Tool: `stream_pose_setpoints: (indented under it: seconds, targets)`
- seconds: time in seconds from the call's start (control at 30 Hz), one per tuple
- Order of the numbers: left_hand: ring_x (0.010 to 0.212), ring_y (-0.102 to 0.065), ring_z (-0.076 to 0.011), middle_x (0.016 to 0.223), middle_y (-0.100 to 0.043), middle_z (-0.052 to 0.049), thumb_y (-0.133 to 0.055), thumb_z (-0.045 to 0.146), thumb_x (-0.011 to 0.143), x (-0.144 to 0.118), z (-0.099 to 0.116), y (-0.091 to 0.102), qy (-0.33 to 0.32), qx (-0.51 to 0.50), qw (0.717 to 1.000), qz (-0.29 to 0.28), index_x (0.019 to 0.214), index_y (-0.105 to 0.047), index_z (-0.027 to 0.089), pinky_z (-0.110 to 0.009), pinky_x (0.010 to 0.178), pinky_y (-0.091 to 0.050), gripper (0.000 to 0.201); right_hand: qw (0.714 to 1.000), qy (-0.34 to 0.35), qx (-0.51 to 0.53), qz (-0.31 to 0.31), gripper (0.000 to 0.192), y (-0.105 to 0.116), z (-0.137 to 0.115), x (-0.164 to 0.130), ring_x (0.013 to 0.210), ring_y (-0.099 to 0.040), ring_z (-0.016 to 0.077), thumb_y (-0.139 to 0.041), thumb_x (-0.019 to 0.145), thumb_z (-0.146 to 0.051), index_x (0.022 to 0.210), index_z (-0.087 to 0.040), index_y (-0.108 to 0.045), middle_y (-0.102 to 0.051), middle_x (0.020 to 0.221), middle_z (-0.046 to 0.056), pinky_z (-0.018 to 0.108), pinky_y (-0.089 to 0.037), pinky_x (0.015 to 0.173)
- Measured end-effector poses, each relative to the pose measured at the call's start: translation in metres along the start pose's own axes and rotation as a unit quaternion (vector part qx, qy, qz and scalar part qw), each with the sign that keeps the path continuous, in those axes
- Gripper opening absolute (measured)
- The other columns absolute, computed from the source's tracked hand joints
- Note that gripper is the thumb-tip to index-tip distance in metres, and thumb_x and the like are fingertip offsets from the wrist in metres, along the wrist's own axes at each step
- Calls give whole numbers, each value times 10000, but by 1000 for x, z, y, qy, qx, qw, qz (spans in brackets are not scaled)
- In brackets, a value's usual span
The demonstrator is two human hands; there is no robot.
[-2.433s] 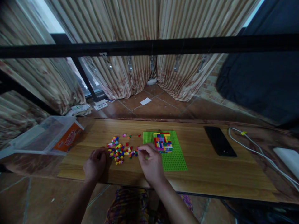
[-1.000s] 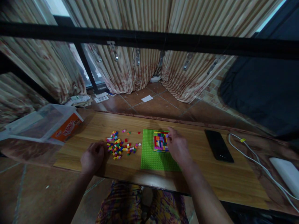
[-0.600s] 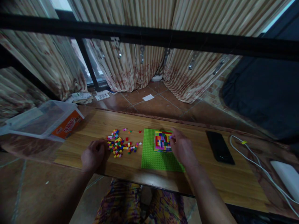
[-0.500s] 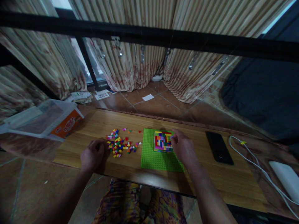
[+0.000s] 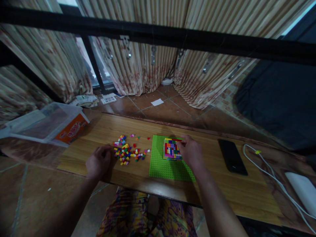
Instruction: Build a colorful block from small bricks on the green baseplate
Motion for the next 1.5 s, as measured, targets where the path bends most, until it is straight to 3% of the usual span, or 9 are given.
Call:
stream_pose_setpoints:
  seconds: [0.3,0.4,0.5,0.67,0.83,1.07,1.27,1.4,1.5]
  targets:
    - [785,-634,-161,1000,-701,-23,-490,299,880,-1,-2,-2,-1,-7,1000,11,972,-698,237,-247,605,-370,236,999,-18,24,29,325,-1,13,-1,640,-647,216,-612,797,-492,876,-191,-706,-709,736,62,338,-472,624]
    - [795,-636,-162,995,-701,-20,-489,289,879,-1,-2,-3,-5,-8,1000,10,973,-693,237,-244,611,-373,230,998,-44,21,35,412,-1,23,-1,707,-642,227,-627,766,-563,931,-200,-732,-713,871,86,378,-492,683]
    - [813,-640,-162,997,-702,-22,-492,291,881,-1,-2,-3,-4,-10,1000,10,979,-690,236,-243,622,-379,228,992,-50,111,29,451,-7,28,1,866,-656,245,-676,711,-571,968,-208,-745,-718,999,101,402,-508,780]
    - [830,-644,-164,990,-702,-22,-496,281,878,-2,-1,-2,-11,-15,1000,13,979,-692,237,-242,640,-393,224,928,-134,340,-67,467,-32,35,2,781,-687,220,-755,632,-516,969,-194,-753,-755,911,72,378,-546,714]
    - [823,-641,-171,978,-701,-29,-497,282,875,-1,0,-1,-8,-2,1000,9,983,-694,237,-246,632,-390,229,902,-168,391,-68,473,-37,36,1,683,-674,192,-806,566,-490,922,-183,-755,-752,824,49,349,-549,643]
    - [813,-638,-168,981,-697,-29,-487,289,881,-1,0,-1,0,-6,1000,7,973,-692,237,-241,614,-374,230,889,-173,424,-28,441,-36,37,-4,715,-677,192,-827,560,-457,895,-180,-751,-745,811,47,340,-554,672]
    - [824,-638,-171,1013,-694,-28,-475,275,884,-1,-1,-2,-14,-6,1000,9,976,-687,236,-245,619,-377,234,851,-202,464,139,382,-20,58,-29,681,-660,157,-692,706,-559,772,-183,-671,-700,750,28,292,-537,646]
    - [810,-639,-172,1003,-695,-28,-476,276,885,-2,0,-1,-15,-6,1000,11,957,-690,233,-249,619,-377,230,858,-186,433,206,292,3,37,-62,687,-642,146,-703,749,-466,804,-179,-691,-700,772,23,278,-513,664]
    - [837,-643,-173,990,-697,-26,-490,265,878,-2,0,-1,-13,-10,1000,16,951,-691,229,-246,643,-388,217,905,-124,384,136,273,6,-8,-82,786,-666,188,-674,799,-435,888,-181,-717,-727,859,52,322,-518,737]
Point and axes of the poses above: each hand's wrist, its own x-axis towards the middle knuckle, its own y-axis out of the back of the hand, z = x × y, the point moved 6 cm from there along x, towards the middle knuckle
